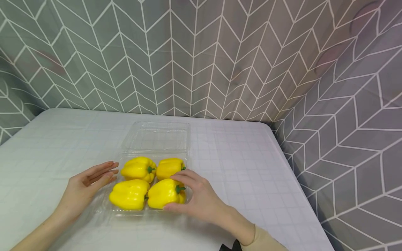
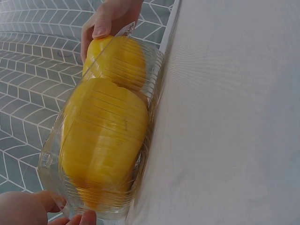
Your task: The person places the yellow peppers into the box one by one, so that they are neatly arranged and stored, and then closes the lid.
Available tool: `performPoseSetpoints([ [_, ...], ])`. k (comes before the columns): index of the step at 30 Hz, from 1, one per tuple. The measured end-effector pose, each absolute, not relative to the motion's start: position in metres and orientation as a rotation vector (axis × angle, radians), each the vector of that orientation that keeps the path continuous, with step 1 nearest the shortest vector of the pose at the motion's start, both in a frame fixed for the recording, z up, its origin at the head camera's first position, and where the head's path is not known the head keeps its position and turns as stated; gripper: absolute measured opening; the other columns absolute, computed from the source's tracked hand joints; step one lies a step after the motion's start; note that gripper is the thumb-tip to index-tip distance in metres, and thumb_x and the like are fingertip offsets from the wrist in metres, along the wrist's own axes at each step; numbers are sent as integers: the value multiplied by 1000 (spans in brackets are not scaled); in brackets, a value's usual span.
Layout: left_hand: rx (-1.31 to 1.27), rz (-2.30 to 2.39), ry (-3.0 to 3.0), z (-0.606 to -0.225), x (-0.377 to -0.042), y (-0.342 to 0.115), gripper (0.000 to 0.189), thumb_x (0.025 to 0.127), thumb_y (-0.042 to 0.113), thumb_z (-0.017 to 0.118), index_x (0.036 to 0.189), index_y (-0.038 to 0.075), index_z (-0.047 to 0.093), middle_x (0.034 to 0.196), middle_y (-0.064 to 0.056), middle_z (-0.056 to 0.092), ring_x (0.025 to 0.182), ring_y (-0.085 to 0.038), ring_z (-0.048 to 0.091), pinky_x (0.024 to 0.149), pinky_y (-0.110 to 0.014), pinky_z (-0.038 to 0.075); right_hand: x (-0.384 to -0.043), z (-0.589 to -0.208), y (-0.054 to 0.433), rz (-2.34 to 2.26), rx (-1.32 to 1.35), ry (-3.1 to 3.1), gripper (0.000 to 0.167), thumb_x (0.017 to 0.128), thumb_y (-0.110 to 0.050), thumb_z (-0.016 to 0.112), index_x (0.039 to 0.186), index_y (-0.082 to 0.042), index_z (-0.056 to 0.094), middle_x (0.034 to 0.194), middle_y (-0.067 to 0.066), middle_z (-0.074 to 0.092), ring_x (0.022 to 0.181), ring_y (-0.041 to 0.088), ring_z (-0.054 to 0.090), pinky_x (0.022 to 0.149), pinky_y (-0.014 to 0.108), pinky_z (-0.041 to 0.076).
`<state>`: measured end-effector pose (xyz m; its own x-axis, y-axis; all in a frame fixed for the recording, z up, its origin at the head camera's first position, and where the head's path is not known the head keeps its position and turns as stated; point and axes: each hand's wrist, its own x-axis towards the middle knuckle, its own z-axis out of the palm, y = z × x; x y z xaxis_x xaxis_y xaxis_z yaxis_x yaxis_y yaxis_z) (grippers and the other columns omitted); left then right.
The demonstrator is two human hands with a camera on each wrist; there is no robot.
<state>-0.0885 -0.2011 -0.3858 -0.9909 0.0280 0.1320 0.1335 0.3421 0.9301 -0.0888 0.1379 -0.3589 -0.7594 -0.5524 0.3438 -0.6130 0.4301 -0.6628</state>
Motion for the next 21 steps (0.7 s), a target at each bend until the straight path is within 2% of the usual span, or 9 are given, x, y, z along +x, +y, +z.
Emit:
performPoseSetpoints([
  [14, -160, -1741, -2486, -387, -88, -201, 48, 100, 24, 64, 143, 5, 52, 136, -4, 64, 109, 8, 62, 88, -10, 54, -89, -355, 139, 1163, 985, -2727, 63, 76, -50, 85, 125, -16, 68, 126, -15, 57, 119, 8, 56, 105, 35, 53],
  [21, -153, -1718, -2503, -386, -88, -202, 48, 100, 26, 64, 143, 6, 53, 137, -6, 63, 109, 9, 61, 88, -9, 53, -88, -354, 140, 1125, 979, -2739, 63, 76, -51, 85, 126, -16, 68, 127, -16, 55, 119, 7, 55, 106, 34, 52],
])
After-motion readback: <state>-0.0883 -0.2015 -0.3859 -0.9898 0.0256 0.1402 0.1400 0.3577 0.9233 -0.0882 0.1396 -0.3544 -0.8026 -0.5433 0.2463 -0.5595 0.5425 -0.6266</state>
